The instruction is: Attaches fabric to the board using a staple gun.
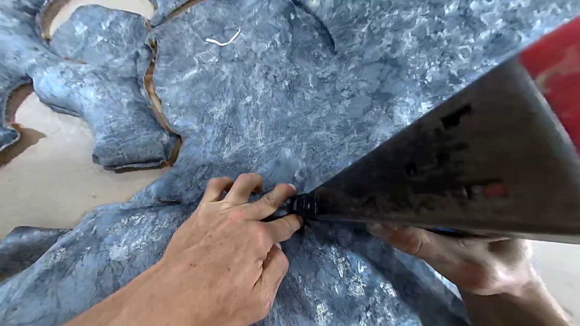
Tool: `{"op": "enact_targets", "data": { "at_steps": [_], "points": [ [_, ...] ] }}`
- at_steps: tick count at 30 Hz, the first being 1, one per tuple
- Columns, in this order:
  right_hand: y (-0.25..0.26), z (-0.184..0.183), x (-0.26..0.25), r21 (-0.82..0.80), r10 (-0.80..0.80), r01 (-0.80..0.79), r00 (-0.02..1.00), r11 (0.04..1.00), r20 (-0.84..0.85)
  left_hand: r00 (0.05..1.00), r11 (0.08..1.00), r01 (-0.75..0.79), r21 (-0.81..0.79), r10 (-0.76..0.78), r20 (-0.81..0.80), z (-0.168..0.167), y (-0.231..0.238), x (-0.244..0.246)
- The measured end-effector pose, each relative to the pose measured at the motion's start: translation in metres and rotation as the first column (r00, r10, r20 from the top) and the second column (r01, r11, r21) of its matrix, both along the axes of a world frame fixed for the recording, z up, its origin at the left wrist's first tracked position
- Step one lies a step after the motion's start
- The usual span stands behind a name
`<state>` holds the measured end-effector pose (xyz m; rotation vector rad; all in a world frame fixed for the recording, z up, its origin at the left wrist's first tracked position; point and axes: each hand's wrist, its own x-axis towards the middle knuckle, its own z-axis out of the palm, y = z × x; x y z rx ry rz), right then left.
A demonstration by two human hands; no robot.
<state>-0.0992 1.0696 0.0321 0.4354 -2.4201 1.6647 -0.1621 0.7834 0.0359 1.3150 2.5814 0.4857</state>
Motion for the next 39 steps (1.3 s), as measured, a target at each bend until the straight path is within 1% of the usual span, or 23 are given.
{"op": "enact_targets", "data": {
  "at_steps": [6,9,11,15,17,18,20,21,22,24,26,28,30,31,35,39],
  "points": [
    [0.002,-0.005,0.005,-0.022,-0.031,0.031,0.999,0.999,0.028,1.000,1.000,0.003,0.000,-0.003,0.003,0.001,0.001,0.000],
    [0.007,-0.006,0.002,-0.008,-0.025,0.025,0.999,1.000,0.037,1.000,1.000,-0.005,-0.005,0.005,0.004,0.001,0.001,0.001],
    [0.000,-0.001,-0.003,0.034,-0.027,0.027,1.000,0.999,0.005,1.000,1.000,-0.013,0.004,0.013,0.015,0.002,0.001,0.001],
    [-0.003,0.006,-0.006,-0.002,-0.017,0.017,1.000,1.000,0.011,1.000,1.000,-0.011,0.027,0.011,0.005,0.002,0.001,0.002],
    [0.000,0.007,-0.005,-0.009,-0.011,0.012,1.000,1.000,0.026,1.000,0.997,-0.007,0.079,0.009,-0.023,0.001,-0.002,0.003],
    [0.001,0.008,-0.004,-0.016,-0.009,0.010,0.999,1.000,0.034,0.998,0.989,-0.022,0.143,0.030,-0.054,-0.001,-0.006,0.005],
    [0.005,0.008,-0.003,-0.063,0.020,-0.017,0.999,0.998,0.047,0.982,0.951,-0.103,0.290,0.144,-0.125,-0.004,-0.018,0.021],
    [0.007,0.006,-0.003,-0.099,0.038,-0.032,0.998,0.995,0.057,0.967,0.943,-0.152,0.296,0.204,-0.152,-0.005,-0.025,0.033],
    [0.009,0.005,-0.003,-0.141,0.049,-0.039,0.996,0.989,0.071,0.958,0.952,-0.181,0.246,0.227,-0.173,-0.006,-0.030,0.045],
    [0.012,0.002,-0.001,-0.181,0.055,-0.039,0.995,0.983,0.085,0.961,0.979,-0.180,0.101,0.196,-0.194,-0.004,-0.029,0.063],
    [0.011,0.001,0.001,-0.162,0.037,-0.027,0.997,0.986,0.061,0.966,0.991,-0.130,0.001,0.127,-0.223,-0.005,-0.018,0.072],
    [0.009,0.003,0.003,-0.095,-0.002,0.004,1.000,0.995,0.018,0.971,0.996,-0.083,-0.042,0.071,-0.228,-0.006,-0.009,0.073],
    [0.006,0.003,0.006,-0.031,-0.044,0.044,0.999,0.999,-0.001,0.980,0.996,-0.051,-0.068,0.037,-0.196,-0.005,-0.003,0.073],
    [0.005,0.002,0.006,-0.027,-0.049,0.049,0.999,0.998,-0.005,0.981,0.996,-0.052,-0.074,0.037,-0.190,-0.005,-0.001,0.073],
    [0.006,0.002,0.002,-0.016,-0.028,0.028,1.000,0.999,-0.007,0.978,0.995,-0.080,-0.064,0.066,-0.199,-0.005,0.003,0.076],
    [0.004,0.004,0.000,-0.012,0.012,-0.012,1.000,1.000,-0.006,0.969,0.993,-0.115,-0.022,0.107,-0.225,-0.008,0.005,0.077]
  ]
}}
